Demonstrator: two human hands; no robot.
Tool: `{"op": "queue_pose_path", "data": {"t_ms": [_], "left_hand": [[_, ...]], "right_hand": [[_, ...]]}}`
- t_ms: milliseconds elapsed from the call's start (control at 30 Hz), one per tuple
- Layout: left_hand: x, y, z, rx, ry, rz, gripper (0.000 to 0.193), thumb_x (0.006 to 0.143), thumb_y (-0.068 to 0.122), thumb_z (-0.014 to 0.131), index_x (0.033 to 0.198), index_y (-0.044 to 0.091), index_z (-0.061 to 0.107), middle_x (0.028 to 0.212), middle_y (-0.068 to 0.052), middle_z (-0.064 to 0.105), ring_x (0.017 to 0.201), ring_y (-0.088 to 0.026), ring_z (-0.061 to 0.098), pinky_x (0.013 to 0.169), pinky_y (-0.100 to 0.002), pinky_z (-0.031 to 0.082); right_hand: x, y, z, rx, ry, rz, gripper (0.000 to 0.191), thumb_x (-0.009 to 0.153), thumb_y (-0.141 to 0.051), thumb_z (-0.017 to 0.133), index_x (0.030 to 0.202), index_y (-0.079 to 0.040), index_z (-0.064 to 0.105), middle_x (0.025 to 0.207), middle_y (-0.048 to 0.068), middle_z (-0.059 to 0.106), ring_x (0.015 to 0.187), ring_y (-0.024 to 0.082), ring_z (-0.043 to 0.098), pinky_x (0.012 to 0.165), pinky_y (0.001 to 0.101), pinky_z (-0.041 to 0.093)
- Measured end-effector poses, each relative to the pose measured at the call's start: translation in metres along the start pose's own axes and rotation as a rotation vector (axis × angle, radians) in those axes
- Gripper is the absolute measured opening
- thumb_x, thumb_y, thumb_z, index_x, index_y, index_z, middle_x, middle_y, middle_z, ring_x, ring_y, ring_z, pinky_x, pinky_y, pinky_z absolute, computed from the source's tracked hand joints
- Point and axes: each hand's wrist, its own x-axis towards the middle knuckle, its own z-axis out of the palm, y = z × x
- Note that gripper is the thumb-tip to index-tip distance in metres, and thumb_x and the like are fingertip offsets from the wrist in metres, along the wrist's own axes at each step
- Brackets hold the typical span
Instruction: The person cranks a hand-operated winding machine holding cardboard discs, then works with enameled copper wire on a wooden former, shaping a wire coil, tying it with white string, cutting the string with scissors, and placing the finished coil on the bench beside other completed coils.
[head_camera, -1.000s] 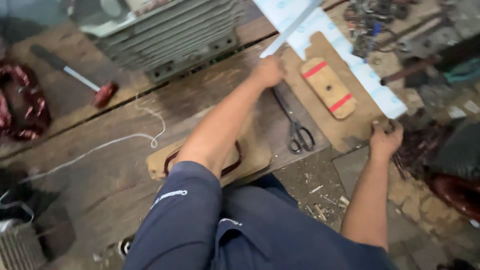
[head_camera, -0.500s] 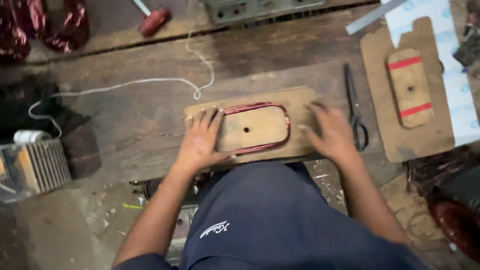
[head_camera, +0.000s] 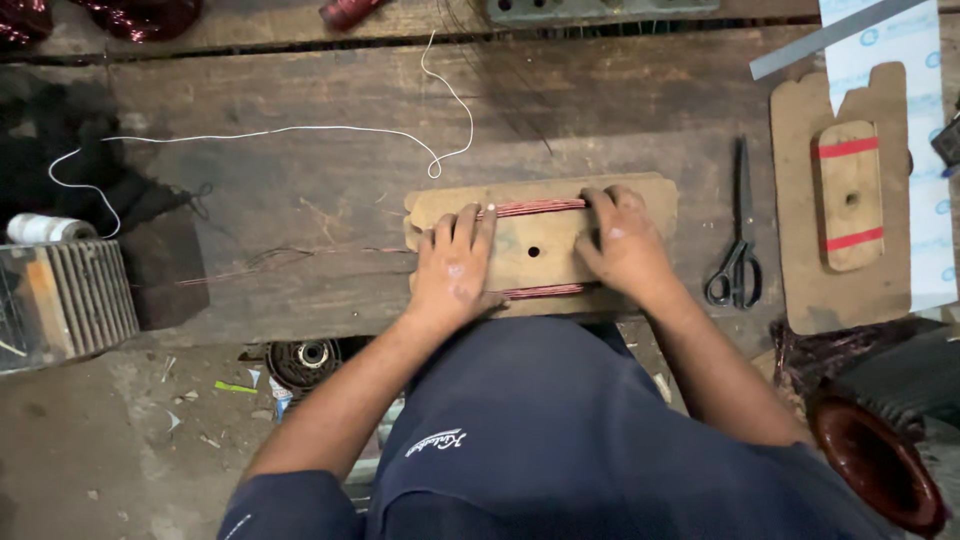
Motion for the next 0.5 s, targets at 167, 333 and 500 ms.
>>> {"op": "queue_pose_path", "data": {"t_ms": [167, 333, 500], "left_hand": [[0.001, 0.001, 0.001, 0.001, -0.023, -0.014, 0.129, 0.049, 0.048, 0.095, 0.151, 0.001, 0.034, 0.143, -0.021, 0.04, 0.126, -0.041, 0.042, 0.102, -0.059, 0.037], [-0.001, 0.003, -0.002, 0.026, 0.017, 0.009, 0.127, 0.05, 0.049, 0.095, 0.151, 0.001, 0.034, 0.142, -0.021, 0.041, 0.126, -0.042, 0.042, 0.102, -0.06, 0.037], [-0.001, -0.004, -0.006, -0.06, -0.02, 0.043, 0.121, 0.053, 0.049, 0.092, 0.149, 0.0, 0.037, 0.138, -0.022, 0.045, 0.123, -0.043, 0.046, 0.101, -0.058, 0.04]], "right_hand": [[0.03, 0.033, -0.003, 0.235, -0.166, 0.008, 0.054, 0.074, -0.025, 0.08, 0.121, -0.003, 0.065, 0.118, 0.024, 0.063, 0.111, 0.042, 0.06, 0.095, 0.0467, 0.049], [0.061, 0.049, -0.014, 0.257, -0.482, -0.034, 0.046, 0.072, -0.031, 0.08, 0.11, -0.005, 0.071, 0.104, 0.016, 0.072, 0.1, 0.033, 0.069, 0.087, 0.0435, 0.054], [0.074, 0.042, -0.029, 0.141, -0.579, -0.105, 0.046, 0.072, -0.034, 0.082, 0.108, -0.008, 0.072, 0.104, 0.014, 0.072, 0.099, 0.031, 0.069, 0.084, 0.0427, 0.054]]}}
